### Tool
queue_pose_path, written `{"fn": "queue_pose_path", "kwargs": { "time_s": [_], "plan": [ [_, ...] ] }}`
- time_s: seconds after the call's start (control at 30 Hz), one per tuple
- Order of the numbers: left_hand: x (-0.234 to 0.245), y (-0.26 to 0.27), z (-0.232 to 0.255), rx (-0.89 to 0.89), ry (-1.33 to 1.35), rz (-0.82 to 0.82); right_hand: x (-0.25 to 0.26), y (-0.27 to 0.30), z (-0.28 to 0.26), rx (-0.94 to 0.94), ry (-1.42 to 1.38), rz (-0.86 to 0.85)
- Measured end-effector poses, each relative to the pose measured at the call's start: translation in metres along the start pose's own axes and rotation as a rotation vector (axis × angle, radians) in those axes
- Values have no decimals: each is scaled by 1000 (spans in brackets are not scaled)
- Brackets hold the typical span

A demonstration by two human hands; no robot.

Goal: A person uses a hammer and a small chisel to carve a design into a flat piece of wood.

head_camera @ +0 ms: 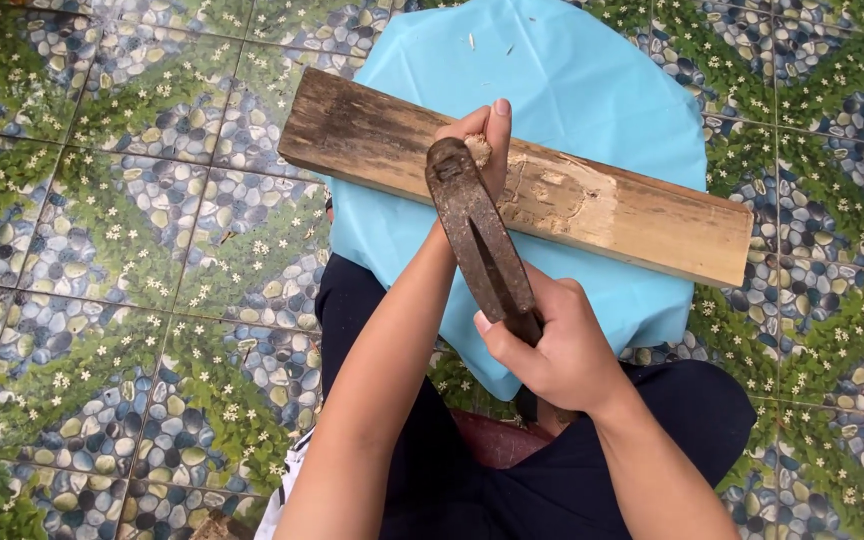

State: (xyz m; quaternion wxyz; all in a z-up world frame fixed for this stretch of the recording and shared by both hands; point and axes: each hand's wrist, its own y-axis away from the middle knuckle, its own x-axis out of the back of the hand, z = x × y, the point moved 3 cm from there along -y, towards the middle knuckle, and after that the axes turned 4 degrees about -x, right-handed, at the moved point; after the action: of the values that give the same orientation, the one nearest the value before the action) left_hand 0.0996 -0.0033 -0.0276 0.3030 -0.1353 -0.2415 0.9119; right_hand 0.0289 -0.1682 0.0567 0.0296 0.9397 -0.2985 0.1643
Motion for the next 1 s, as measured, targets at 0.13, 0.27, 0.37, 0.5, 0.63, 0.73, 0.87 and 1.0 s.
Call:
{"fn": "queue_pose_path", "kwargs": {
  "time_s": [0.13, 0.27, 0.37, 0.5, 0.63, 0.73, 0.87, 1.0],
  "plan": [
    [7, -3, 32, -225, -122, 47, -3, -6, 0, -243, 34, 30],
    [9, -1, 23, 37, -273, -26, -2, 1, -8, -18, 45, -5],
    [9, 1, 28, -59, -9, -2, -3, 0, 0, -222, -3, 25],
    [6, 0, 21, -42, -59, -18, -1, 3, -3, -49, 48, 33],
    [2, 0, 8, -88, -87, -37, -2, -2, 10, -342, -202, -41],
    [0, 0, 18, -131, -45, -75, 0, 1, 35, -269, -195, -22],
    [2, 3, 5, 21, 27, -99, 14, 19, 45, -182, -376, -45],
    [17, -2, 4, -8, 66, 5, 42, 23, 45, -5, -454, 60]
  ]
}}
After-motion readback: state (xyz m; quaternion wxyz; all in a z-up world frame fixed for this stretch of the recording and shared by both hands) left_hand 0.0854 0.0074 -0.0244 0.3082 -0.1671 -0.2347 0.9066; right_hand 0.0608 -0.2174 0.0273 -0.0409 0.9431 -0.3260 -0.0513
